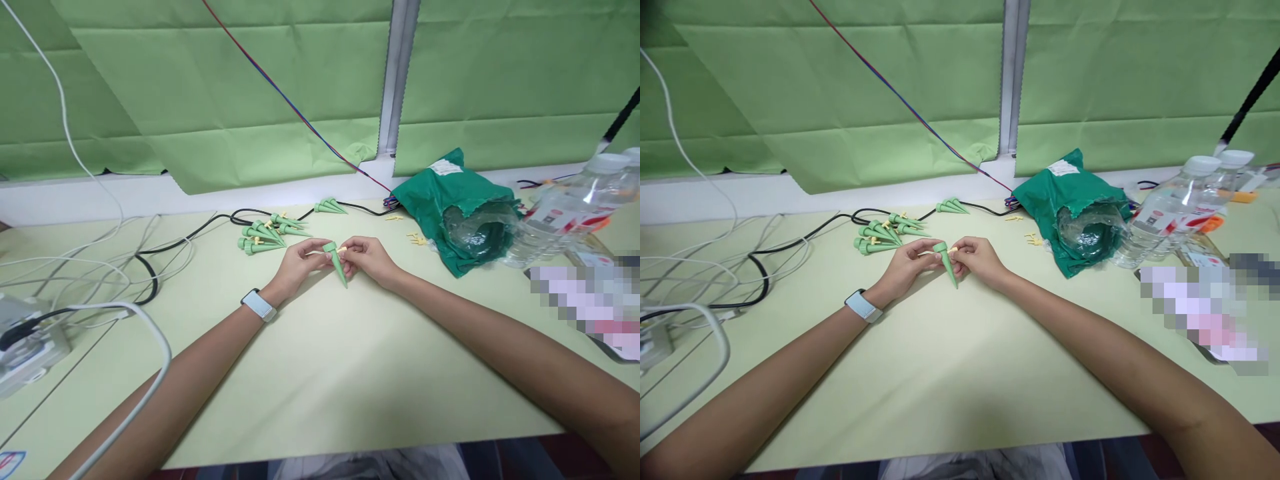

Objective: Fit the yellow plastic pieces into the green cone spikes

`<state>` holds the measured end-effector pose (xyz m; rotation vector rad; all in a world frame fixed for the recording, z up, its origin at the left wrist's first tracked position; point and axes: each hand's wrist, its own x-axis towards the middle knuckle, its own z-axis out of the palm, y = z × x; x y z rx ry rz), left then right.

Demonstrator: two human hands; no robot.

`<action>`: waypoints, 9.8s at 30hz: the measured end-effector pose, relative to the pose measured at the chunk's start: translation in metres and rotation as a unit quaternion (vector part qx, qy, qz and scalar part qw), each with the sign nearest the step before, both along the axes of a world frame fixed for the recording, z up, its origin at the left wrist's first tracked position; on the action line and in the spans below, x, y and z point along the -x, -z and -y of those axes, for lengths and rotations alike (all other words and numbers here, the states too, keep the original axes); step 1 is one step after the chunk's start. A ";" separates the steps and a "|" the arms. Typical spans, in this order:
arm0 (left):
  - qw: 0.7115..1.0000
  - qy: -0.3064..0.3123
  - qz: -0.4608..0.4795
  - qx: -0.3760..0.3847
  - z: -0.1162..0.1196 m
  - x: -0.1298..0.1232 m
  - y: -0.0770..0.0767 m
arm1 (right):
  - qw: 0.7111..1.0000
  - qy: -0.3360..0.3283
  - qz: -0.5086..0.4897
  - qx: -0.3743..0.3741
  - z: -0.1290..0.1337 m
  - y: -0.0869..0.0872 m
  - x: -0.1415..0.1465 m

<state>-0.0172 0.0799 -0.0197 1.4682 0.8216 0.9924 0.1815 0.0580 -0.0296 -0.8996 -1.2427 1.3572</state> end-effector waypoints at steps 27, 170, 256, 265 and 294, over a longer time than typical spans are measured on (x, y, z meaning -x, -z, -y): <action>0.764 -0.383 -0.411 -0.318 -0.076 0.085 0.006 | 1.000 -0.016 0.025 -0.009 -0.003 0.013 -0.001; 0.995 0.063 -0.079 0.015 -0.008 0.014 -0.006 | 0.905 0.107 0.240 -0.334 0.039 0.006 0.004; 0.978 0.095 0.090 0.166 -0.020 0.018 0.000 | 0.655 0.100 0.747 0.054 -0.013 -0.054 -0.155; 0.979 0.076 0.089 0.165 -0.018 0.018 -0.003 | 0.652 0.151 0.743 0.020 -0.004 -0.033 -0.145; 0.983 0.089 0.037 0.154 0.003 0.005 -0.012 | 0.977 0.093 0.150 -0.118 0.040 0.009 -0.019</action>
